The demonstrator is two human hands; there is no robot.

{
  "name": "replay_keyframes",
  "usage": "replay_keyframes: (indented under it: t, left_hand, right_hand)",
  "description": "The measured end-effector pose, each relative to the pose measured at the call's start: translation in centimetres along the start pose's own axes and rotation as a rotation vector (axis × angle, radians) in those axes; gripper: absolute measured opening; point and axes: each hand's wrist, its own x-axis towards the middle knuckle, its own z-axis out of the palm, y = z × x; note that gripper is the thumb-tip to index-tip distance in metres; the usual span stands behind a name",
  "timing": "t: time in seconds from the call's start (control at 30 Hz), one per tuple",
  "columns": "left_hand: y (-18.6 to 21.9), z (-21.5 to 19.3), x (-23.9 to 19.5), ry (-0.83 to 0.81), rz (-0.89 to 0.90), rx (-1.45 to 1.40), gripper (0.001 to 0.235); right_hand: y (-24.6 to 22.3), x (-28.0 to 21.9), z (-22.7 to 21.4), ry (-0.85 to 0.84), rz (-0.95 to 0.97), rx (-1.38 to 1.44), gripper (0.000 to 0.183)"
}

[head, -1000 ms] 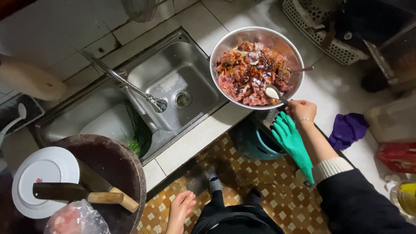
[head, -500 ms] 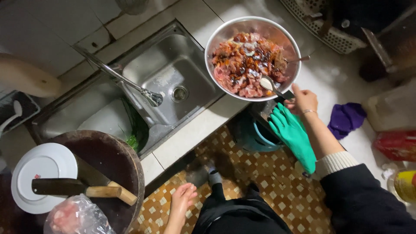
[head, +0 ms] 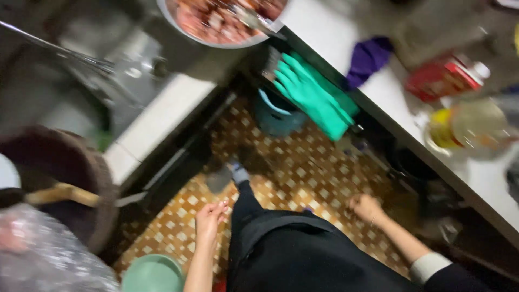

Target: Adding condensed milk and cooking oil to a bowl of meat for marination.

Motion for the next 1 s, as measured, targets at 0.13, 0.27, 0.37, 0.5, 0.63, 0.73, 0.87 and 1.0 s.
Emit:
replay_keyframes:
  t: [0.13, 0.27, 0.37, 0.5, 0.63, 0.73, 0.87, 1.0]
  left_hand:
    - [-4.2, 5.6, -8.3, 0.009, 0.102, 0.121, 0.046]
    - [-10.6, 8.7, -11.3, 0.055, 0.142, 0.464, 0.057]
    - [-16.1, 8.0, -9.8, 0.034, 0.200, 0.566, 0.033]
    - [-14.0, 9.4, -11.6, 0.062, 0.366, 0.885, 0.045]
    - [-16.2, 8.4, -11.0, 0.030, 0.607, 1.256, 0.058]
    - [-16.4, 9.6, -14.6, 0.076, 0.006, 1.150, 0.095]
    - [-26.9, 7.0, -11.6, 0.110, -0.031, 1.289, 0.096]
    - [-40.0, 5.7, -7.2, 0.286, 0.147, 1.207, 0.087]
  right_hand:
    - [11.4, -9.8, 5.2, -0.226, 0.234, 0.137, 0.026]
    - [20.9, -14.9, 6.1, -0.145, 0.416, 0.299, 0.049]
    - [25.4, -17.1, 6.0, -0.045, 0.499, 0.489, 0.050]
    - [28.4, -16.3, 5.7, 0.049, 0.452, 0.484, 0.044]
    - [32.2, -13.6, 6.6, 0.014, 0.438, 0.339, 0.033]
    - [36.6, -10.3, 6.1, 0.008, 0.307, 0.241, 0.084]
    - [42.5, -6.1, 3.9, 0.078, 0.447, 0.295, 0.074]
    - [46.2, -1.9, 1.3, 0.026, 0.447, 0.359, 0.089]
